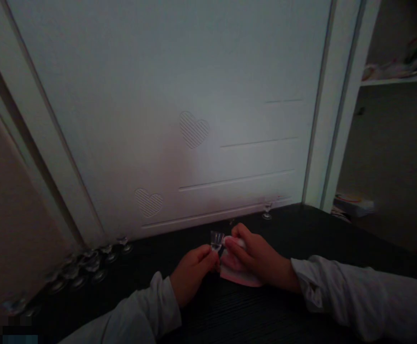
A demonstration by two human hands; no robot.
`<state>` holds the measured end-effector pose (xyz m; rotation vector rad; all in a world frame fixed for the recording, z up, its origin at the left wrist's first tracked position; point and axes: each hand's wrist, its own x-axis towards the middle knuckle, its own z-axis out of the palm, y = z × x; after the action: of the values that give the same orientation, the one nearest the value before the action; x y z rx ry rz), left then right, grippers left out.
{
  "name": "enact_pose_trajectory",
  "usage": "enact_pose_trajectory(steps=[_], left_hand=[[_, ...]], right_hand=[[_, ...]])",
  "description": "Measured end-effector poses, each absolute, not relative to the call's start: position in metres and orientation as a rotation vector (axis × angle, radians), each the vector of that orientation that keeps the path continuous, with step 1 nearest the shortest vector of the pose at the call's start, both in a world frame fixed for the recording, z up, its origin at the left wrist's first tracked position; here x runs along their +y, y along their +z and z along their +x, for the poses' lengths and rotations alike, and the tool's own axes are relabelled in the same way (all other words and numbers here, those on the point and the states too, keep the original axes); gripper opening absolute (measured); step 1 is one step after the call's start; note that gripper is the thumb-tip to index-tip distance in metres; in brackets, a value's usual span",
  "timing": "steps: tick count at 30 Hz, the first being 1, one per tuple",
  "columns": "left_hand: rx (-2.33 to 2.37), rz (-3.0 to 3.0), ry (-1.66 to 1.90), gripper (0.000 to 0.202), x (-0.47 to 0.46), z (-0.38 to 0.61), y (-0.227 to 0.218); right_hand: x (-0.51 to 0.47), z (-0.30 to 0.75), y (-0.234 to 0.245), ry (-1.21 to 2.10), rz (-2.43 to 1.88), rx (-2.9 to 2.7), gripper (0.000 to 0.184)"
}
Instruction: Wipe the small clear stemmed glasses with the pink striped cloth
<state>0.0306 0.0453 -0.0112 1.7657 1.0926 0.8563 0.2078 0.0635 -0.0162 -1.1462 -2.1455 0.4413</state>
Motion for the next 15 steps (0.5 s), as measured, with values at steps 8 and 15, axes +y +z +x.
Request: enact_pose_trajectory(steps=[8,15], left_hand=[[1.12,1.544,1.062,0.023,0.055,0.023,-0.016],[1.268,1.69,1.146,0.017,0.056,0.018,-0.015]], right_hand=[[0.047,0.206,-0.005,0.452,-1.022,-2.362,0.019],[0.063,0.202,-0.017,0.926,-1.019,-2.056,0.024]])
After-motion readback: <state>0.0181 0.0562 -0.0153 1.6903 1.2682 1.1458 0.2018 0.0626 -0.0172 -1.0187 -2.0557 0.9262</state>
